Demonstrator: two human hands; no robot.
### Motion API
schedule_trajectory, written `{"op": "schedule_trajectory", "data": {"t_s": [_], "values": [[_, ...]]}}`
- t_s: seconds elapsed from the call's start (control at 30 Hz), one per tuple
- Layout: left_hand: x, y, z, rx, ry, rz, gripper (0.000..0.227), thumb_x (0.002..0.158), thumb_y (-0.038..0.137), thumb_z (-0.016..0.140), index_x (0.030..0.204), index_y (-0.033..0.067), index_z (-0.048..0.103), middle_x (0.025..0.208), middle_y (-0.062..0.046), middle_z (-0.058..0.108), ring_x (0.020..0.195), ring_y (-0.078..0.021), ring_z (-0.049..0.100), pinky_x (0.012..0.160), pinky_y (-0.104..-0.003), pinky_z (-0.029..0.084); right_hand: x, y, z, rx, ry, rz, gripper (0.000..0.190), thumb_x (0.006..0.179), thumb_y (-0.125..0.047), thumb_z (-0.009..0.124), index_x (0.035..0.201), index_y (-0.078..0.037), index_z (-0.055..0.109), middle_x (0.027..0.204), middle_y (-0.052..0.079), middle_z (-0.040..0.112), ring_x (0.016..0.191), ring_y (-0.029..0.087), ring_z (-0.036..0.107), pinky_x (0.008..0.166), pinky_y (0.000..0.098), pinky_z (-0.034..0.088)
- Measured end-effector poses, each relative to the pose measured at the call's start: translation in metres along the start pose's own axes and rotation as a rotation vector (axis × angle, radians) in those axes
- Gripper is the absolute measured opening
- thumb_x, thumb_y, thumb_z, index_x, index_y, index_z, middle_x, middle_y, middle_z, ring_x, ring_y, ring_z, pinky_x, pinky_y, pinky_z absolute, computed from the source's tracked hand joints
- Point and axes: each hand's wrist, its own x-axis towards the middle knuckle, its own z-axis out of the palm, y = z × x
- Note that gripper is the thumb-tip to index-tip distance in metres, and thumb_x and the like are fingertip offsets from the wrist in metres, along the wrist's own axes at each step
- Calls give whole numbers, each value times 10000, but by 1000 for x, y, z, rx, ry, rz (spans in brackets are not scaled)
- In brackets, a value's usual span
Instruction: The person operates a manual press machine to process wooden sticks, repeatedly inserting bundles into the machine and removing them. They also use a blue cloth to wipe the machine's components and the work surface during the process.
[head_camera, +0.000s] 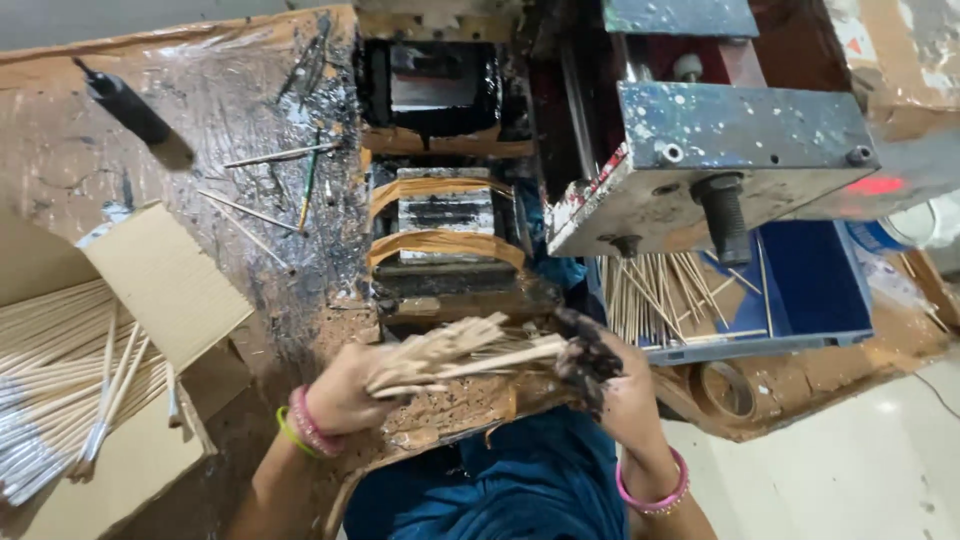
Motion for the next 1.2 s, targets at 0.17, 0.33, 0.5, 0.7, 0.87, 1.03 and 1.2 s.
{"op": "schedule_trajectory", "data": {"t_s": [0.17,0.33,0.5,0.7,0.87,1.03,1.2], "values": [[17,12,-36,-103,-129,7,470,794,-92,658,1254,-1,693,1298,-180,708,1169,-302,715,968,-379,551,53,-27,20,298,-256,-199,230,893,27,686,1121,10,713,1077,136,735,1010,212,720,901,317,580],[40,-32,-64,-432,636,-314,90,1021,16,613,1041,-36,683,726,-72,662,541,-182,586,450,-327,464,108,-76,58,-600,-271,-599,496,721,75,639,1195,-42,725,1273,101,708,1203,289,654,974,368,567],[83,-96,-50,-284,816,-339,86,939,42,641,1012,7,670,766,15,639,634,-102,572,514,-290,438,122,-76,77,-943,-172,-648,528,777,52,588,1286,-34,695,1345,111,669,1267,316,601,966,400,567],[98,-82,-42,-681,755,-272,176,887,35,584,1060,24,609,889,6,587,766,-107,537,599,-277,460,116,-54,72,-976,-154,-475,499,766,-2,604,1255,-20,701,1343,169,656,999,358,695,681,429,554],[90,-104,-43,-647,702,-168,151,892,22,549,1034,11,599,932,-7,579,858,-128,533,746,-279,457,115,-49,70,-852,-105,-471,441,773,6,609,1200,-32,715,1274,169,669,922,366,710,678,428,546],[94,-82,-50,-641,689,-244,171,815,2,488,958,26,578,843,-10,571,706,-114,548,592,-275,463,117,-53,68,-931,-175,-434,467,773,-70,624,1232,-66,706,1044,151,666,837,354,650,691,467,500],[93,-47,-50,-456,738,-294,71,926,40,552,900,15,613,736,-18,584,575,-121,588,468,-281,444,126,-84,70,-1027,-142,-574,404,842,-66,612,1236,-85,702,1062,121,676,916,324,639,753,451,500]]}}
